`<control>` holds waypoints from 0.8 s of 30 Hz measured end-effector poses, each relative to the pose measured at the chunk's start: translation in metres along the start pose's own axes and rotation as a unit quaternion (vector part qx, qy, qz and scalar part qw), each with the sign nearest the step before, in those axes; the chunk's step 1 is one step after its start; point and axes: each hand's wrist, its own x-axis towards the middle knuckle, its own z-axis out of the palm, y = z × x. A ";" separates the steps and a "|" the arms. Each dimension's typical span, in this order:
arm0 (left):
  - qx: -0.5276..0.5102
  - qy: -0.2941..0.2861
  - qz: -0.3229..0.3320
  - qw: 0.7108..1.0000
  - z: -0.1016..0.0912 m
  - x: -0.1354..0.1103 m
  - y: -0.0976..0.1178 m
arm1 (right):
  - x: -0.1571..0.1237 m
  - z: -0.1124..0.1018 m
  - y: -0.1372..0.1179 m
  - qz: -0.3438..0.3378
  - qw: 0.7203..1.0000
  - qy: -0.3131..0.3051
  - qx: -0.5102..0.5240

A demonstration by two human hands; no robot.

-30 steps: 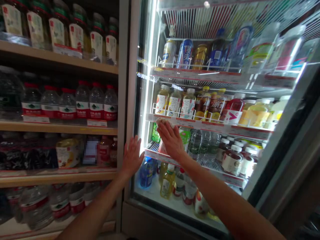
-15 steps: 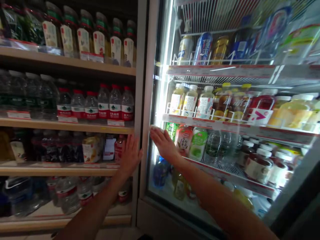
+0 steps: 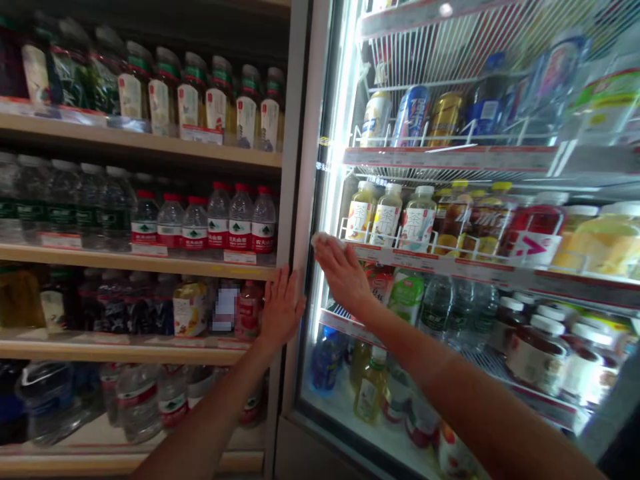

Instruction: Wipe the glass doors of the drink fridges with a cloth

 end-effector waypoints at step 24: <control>-0.031 0.068 0.004 0.997 -0.011 0.097 0.028 | 0.064 -0.043 0.061 0.023 1.000 0.014 -0.012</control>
